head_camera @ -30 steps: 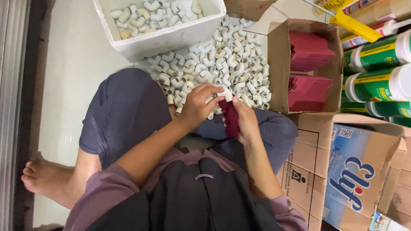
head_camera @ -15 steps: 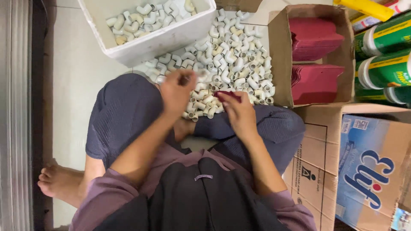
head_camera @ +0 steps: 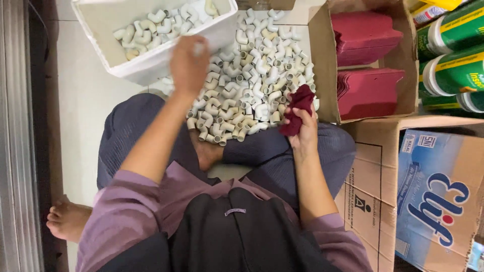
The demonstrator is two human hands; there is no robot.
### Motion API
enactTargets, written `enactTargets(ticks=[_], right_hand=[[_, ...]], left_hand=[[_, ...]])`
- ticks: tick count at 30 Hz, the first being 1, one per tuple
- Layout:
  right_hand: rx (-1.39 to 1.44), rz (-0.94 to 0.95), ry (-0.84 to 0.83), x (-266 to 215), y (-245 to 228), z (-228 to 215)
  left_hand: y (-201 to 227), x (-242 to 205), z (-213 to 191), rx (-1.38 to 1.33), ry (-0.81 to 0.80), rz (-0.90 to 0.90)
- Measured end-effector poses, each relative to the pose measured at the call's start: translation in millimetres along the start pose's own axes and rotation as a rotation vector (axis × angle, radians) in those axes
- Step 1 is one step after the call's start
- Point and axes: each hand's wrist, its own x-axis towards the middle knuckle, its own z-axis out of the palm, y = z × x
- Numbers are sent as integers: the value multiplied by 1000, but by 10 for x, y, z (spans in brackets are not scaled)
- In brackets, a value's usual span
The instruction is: Cleaning small white plastic pipe fittings by wiping them individually with a red cloth.
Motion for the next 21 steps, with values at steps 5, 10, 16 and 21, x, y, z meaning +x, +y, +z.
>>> enactTargets(ticks=[5, 10, 16, 21], right_hand=[[-112, 15, 93, 115, 129, -143], [-104, -7, 49, 201, 194, -289], [-145, -19, 33, 145, 177, -183], [-323, -86, 138, 111, 293, -172]], left_hand=[[265, -456, 1034, -52, -479, -206], [217, -749, 1955, -50, -595, -194], [438, -735, 1754, -49, -522, -313], [1049, -804, 685, -430, -490, -313]])
